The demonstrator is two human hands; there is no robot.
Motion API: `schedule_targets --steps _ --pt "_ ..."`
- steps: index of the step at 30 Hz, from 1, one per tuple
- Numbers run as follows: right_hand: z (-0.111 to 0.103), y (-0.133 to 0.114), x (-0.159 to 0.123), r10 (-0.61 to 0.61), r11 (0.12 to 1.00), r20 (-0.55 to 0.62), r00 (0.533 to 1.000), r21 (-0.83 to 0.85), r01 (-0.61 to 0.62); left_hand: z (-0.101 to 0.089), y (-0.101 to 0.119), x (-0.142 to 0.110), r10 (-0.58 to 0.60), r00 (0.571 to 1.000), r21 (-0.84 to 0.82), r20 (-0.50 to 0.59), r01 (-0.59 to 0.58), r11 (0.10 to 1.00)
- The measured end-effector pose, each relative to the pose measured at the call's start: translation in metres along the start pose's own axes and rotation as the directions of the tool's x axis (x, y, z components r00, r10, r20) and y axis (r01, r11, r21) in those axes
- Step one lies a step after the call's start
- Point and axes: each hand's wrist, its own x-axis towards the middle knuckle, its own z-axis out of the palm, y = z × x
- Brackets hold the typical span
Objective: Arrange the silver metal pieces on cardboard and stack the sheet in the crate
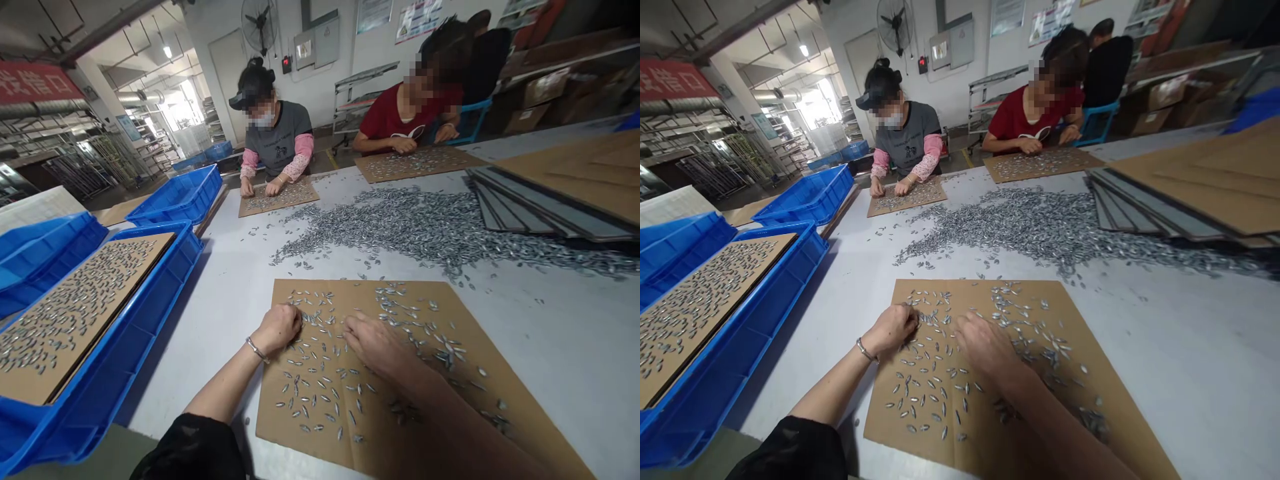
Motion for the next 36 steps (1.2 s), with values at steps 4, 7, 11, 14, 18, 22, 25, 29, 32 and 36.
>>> schedule_targets --steps 4,7,11,14,18,22,25,29,32,36 --pt "0.011 0.012 -0.017 -0.063 0.998 -0.1 0.993 -0.011 0.062 0.002 -0.004 -0.002 0.012 1.0 -0.027 -0.013 -0.013 1.0" --pt "0.016 0.02 -0.031 -0.049 0.999 -0.137 0.989 0.007 0.05 0.008 -0.002 -0.002 0.007 1.0 -0.027 -0.024 -0.008 1.0" --pt "0.015 0.02 -0.04 0.009 0.999 -0.066 0.998 0.043 -0.006 0.012 0.005 -0.002 0.012 1.0 -0.005 -0.023 -0.012 1.0" --pt "0.014 0.014 -0.036 -0.016 0.999 -0.027 1.0 0.038 0.017 0.008 0.005 -0.003 0.047 0.999 0.001 0.016 -0.047 0.999" --pt "0.016 0.008 -0.022 -0.155 0.987 -0.003 0.988 0.04 0.155 0.002 0.002 -0.008 0.081 0.996 -0.005 0.048 -0.081 0.997" --pt "0.023 0.011 -0.014 -0.163 0.987 -0.003 0.987 0.001 0.163 0.002 -0.003 -0.011 0.102 0.994 -0.033 0.049 -0.1 0.994" --pt "0.028 0.013 -0.018 -0.173 0.985 -0.022 0.985 -0.017 0.173 0.003 -0.007 -0.013 0.139 0.99 -0.074 0.038 -0.136 0.988" --pt "0.03 0.009 -0.027 -0.213 0.977 0.027 0.977 -0.004 0.213 0.003 -0.011 -0.015 0.163 0.986 -0.125 -0.021 -0.164 0.978" --pt "0.022 0.004 -0.025 -0.202 0.979 0.067 0.977 0.035 0.2 0.004 -0.009 -0.018 0.17 0.983 -0.156 -0.075 -0.18 0.971" --pt "0.009 -0.005 -0.013 -0.185 0.982 0.112 0.976 0.052 0.18 0.007 -0.001 -0.023 0.214 0.971 -0.186 -0.103 -0.231 0.955"
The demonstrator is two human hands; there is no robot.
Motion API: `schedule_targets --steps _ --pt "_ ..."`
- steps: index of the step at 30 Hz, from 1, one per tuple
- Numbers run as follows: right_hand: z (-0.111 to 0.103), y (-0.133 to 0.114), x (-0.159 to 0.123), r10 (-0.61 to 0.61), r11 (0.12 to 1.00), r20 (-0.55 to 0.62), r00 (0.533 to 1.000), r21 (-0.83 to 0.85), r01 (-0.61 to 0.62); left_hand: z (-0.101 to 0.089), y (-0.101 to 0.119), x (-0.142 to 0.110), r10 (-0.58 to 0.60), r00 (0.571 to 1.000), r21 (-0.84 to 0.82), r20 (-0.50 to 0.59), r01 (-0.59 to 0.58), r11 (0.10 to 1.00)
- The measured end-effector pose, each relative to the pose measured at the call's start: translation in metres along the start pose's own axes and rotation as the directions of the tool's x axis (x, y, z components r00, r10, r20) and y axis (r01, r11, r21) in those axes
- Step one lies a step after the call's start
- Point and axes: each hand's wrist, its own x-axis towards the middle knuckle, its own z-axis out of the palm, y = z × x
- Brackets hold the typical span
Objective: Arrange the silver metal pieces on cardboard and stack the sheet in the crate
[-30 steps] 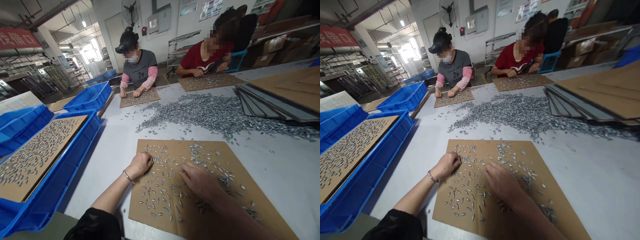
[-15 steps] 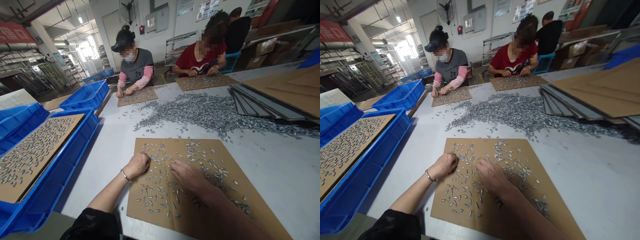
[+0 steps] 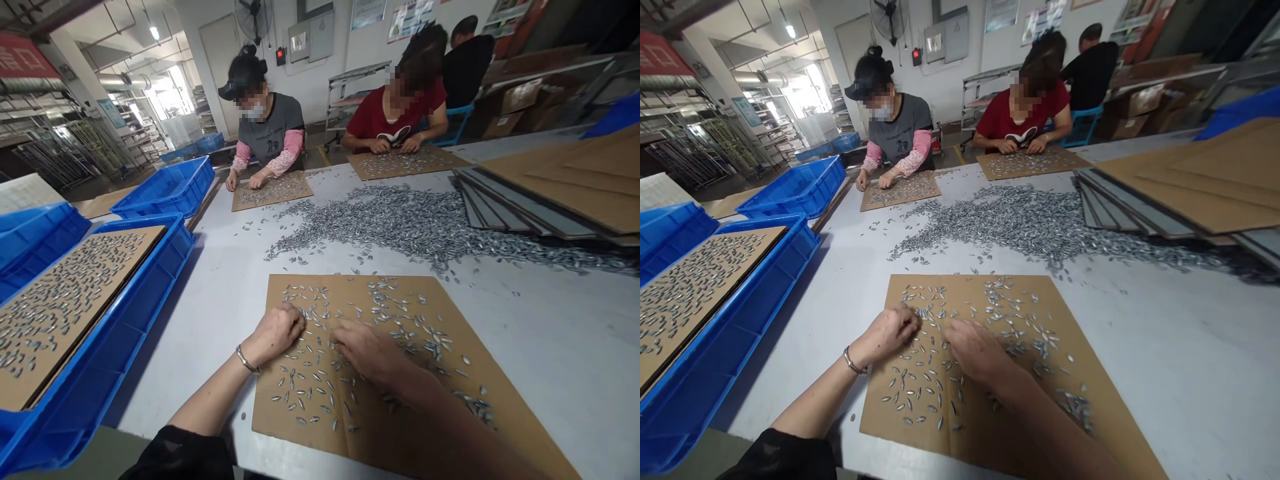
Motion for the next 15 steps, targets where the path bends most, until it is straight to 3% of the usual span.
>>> schedule_targets --steps 5,15 --pt "-0.008 -0.003 0.013 0.046 0.998 0.075 0.996 0.034 -0.048 0.007 0.003 -0.006 0.026 1.0 -0.025 -0.011 -0.026 0.999" --pt "0.008 0.012 0.011 -0.078 0.996 0.011 0.997 0.038 0.078 0.009 -0.003 -0.017 0.008 0.999 -0.064 -0.041 -0.011 0.998"
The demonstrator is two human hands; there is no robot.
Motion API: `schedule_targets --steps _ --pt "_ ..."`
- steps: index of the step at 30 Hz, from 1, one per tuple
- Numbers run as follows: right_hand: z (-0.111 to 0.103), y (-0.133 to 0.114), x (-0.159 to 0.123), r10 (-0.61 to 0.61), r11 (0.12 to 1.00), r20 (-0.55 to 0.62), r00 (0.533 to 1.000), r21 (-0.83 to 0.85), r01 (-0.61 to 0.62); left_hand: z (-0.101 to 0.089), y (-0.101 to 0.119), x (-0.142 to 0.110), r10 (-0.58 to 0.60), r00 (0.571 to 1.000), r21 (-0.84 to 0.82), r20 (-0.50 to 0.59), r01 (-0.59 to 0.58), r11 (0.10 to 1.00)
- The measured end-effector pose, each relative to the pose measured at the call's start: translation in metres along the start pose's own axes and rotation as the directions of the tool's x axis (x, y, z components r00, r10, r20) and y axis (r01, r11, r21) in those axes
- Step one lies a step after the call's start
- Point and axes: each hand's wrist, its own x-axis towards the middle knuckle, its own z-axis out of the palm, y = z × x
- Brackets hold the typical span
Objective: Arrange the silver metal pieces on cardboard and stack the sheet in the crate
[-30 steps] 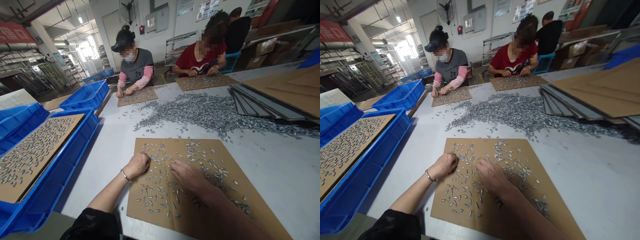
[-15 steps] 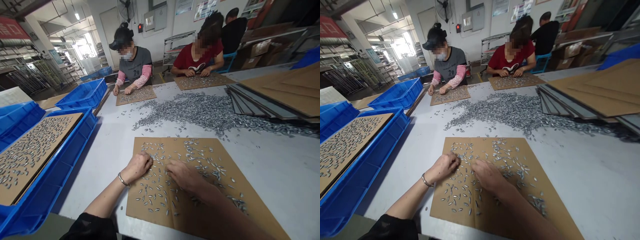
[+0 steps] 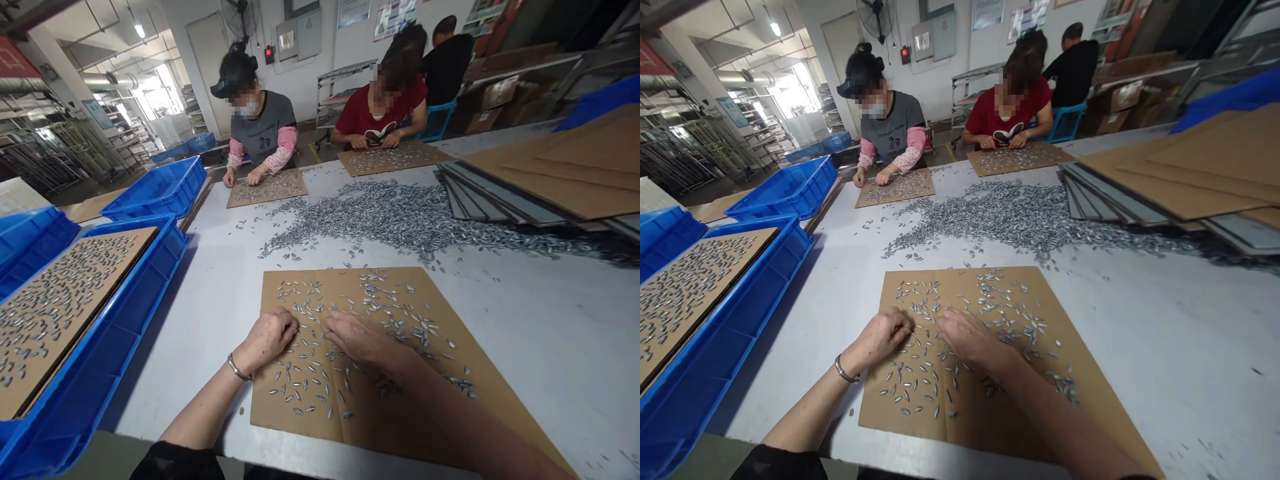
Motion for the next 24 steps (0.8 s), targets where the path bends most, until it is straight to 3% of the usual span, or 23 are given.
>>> schedule_targets --steps 5,8,12,17,20,24 --pt "-0.007 -0.002 0.003 0.019 1.0 0.049 0.999 -0.015 -0.018 0.004 0.015 -0.002 0.021 1.0 -0.002 0.02 -0.021 1.0" --pt "-0.008 -0.002 -0.002 0.054 0.998 0.004 0.999 -0.021 -0.054 0.012 0.026 -0.002 0.044 0.998 0.003 0.055 -0.044 0.999" --pt "-0.013 -0.006 -0.029 0.149 0.989 -0.053 0.987 0.012 -0.149 0.029 0.041 0.001 0.046 0.992 0.061 0.118 -0.054 0.997" --pt "-0.015 -0.024 -0.069 0.283 0.951 0.073 0.956 0.108 -0.289 0.044 0.052 0.006 0.009 0.988 0.167 0.157 -0.035 0.985" --pt "-0.007 -0.035 -0.082 0.284 0.952 0.119 0.951 0.08 -0.294 0.045 0.055 0.008 -0.009 0.984 0.22 0.179 -0.031 0.975" --pt "0.007 -0.043 -0.086 0.246 0.969 0.096 0.965 -0.002 -0.247 0.034 0.062 0.008 -0.053 0.972 0.265 0.228 -0.01 0.964"
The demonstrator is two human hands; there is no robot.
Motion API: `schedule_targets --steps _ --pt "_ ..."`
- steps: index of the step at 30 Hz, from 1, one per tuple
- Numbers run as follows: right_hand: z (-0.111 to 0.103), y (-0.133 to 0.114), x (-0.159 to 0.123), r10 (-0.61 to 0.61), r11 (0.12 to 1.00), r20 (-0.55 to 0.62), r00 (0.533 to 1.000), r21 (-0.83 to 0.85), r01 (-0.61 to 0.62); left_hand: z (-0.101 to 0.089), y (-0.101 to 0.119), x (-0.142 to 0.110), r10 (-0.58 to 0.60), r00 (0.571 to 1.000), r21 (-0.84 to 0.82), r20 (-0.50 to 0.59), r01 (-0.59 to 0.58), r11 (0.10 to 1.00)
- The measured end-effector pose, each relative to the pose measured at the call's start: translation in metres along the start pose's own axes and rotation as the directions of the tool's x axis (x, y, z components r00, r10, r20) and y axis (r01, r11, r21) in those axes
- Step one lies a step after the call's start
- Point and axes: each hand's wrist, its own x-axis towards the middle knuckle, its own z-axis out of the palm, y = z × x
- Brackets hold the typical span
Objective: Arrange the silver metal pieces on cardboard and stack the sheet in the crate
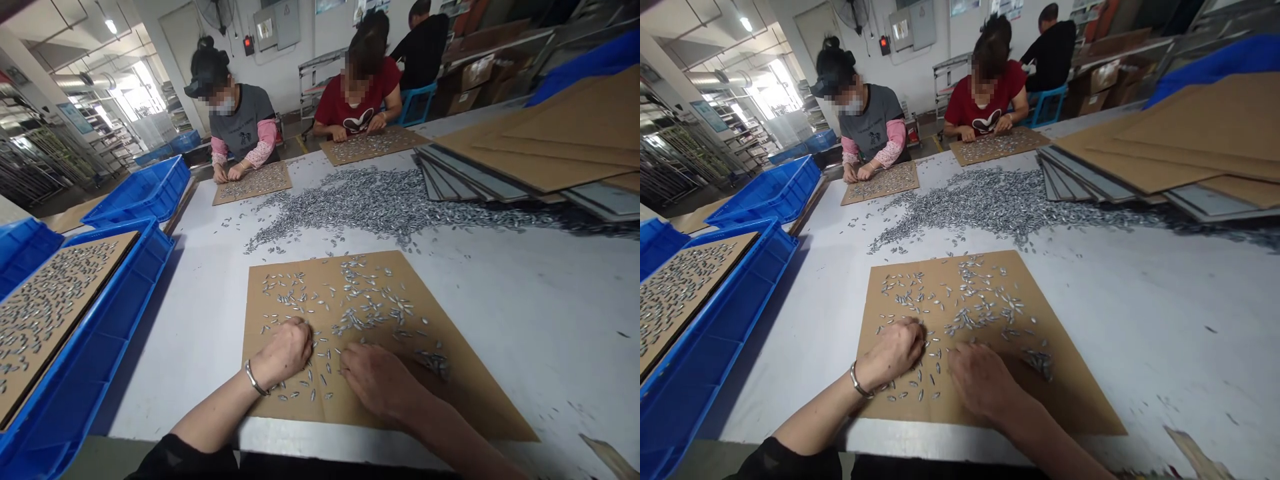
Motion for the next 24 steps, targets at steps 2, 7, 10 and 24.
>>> schedule_targets --steps 2,7,10,24 --pt "0.004 0.0 0.001 -0.026 0.999 -0.006 1.0 -0.022 0.025 -0.006 0.002 -0.001 -0.028 0.999 0.015 0.029 0.027 1.0" --pt "-0.003 0.006 0.003 -0.001 0.999 -0.016 1.0 -0.035 0.001 -0.013 0.002 0.002 -0.095 0.993 0.052 0.071 0.092 0.994" --pt "-0.01 0.013 0.004 0.0 1.0 -0.076 0.997 0.027 0.002 -0.013 0.001 0.004 -0.1 0.992 0.051 0.072 0.096 0.994" --pt "-0.012 0.037 0.019 0.036 0.995 -0.205 0.978 0.096 -0.017 -0.019 -0.022 -0.015 -0.087 0.989 -0.144 -0.118 0.07 0.987"
